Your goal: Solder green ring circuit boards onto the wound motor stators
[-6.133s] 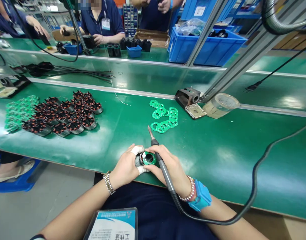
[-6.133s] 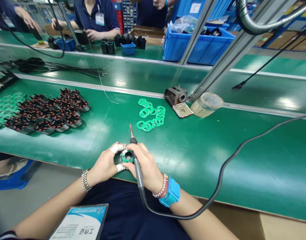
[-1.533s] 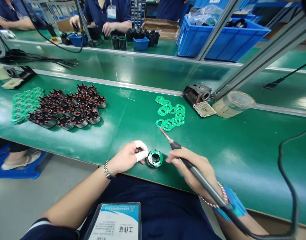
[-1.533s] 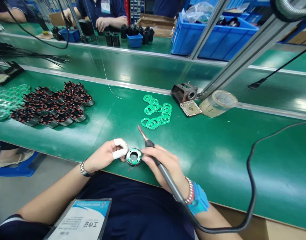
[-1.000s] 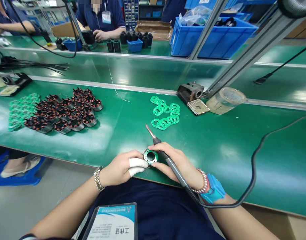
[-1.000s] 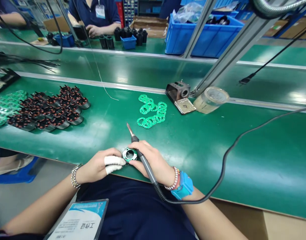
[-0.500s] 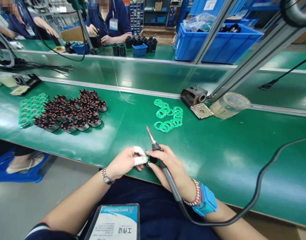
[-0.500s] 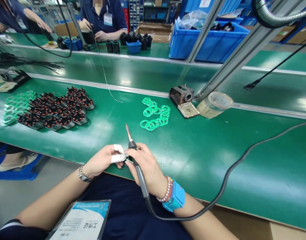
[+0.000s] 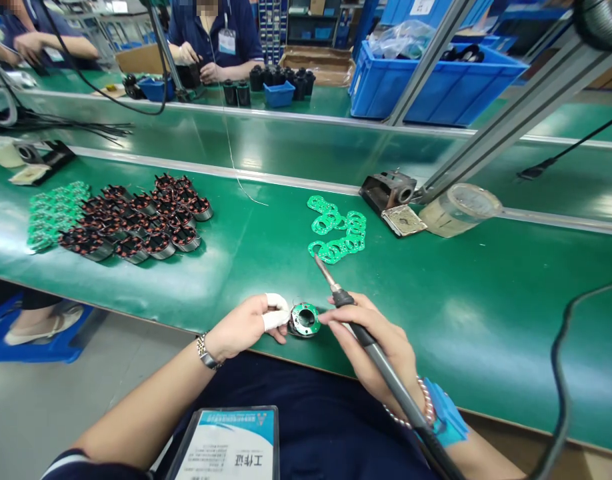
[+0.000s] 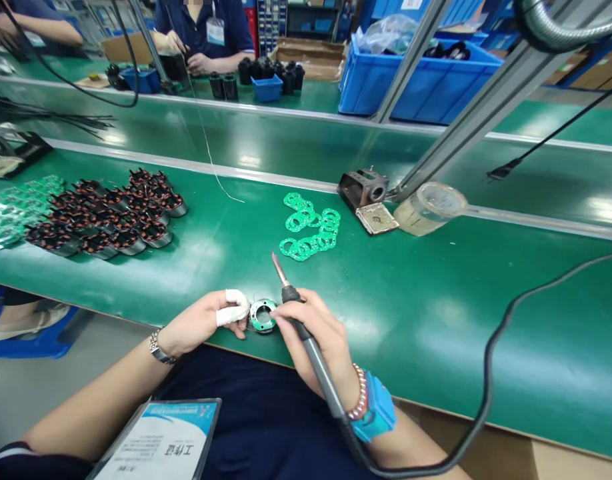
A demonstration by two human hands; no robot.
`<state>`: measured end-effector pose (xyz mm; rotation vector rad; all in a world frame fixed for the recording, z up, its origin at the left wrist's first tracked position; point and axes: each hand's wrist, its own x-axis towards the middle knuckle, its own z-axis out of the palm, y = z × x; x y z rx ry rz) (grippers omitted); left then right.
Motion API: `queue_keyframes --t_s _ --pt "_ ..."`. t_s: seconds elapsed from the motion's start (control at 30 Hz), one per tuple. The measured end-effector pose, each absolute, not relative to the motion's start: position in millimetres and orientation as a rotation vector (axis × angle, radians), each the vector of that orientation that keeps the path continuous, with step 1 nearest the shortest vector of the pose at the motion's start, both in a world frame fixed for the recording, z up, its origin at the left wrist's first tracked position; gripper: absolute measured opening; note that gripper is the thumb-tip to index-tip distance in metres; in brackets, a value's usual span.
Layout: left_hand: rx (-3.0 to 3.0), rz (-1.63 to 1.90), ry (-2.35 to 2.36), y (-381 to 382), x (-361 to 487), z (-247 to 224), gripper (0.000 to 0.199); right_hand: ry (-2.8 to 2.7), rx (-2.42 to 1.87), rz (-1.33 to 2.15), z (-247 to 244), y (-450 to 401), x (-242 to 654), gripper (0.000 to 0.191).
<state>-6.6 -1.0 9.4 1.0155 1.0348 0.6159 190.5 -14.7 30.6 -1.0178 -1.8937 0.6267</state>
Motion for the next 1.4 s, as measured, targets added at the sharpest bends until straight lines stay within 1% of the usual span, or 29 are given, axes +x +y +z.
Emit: queue_keyframes --t_s 0.07,0.23,0.37,0.57,0.87,1.13,1.4 --pt "1.016 0.601 1.009 1 -8 9 0.023 -1.868 -1.000 0.667 34 -15 196 0.014" --pt "1.050 0.579 0.972 4 -11 8 0.023 -1.850 -0.920 0.678 39 -15 205 0.024" --pt "1.057 0.570 0.967 5 -11 9 0.023 -1.847 -0.903 0.743 42 -14 208 0.017" --pt "1.065 0.556 1.004 5 -11 11 0.021 -1.843 -0.980 0.850 45 -12 208 0.014" --pt "1.081 0.547 1.032 5 -10 13 0.021 -1.852 -0.952 0.887 45 -11 206 0.015" --pt "1.110 0.552 1.022 5 -10 13 0.020 -1.830 -0.953 0.886 47 -12 207 0.014" --pt "1.052 0.570 1.019 5 -9 11 0.023 -1.880 -0.923 0.762 42 -7 210 0.016"
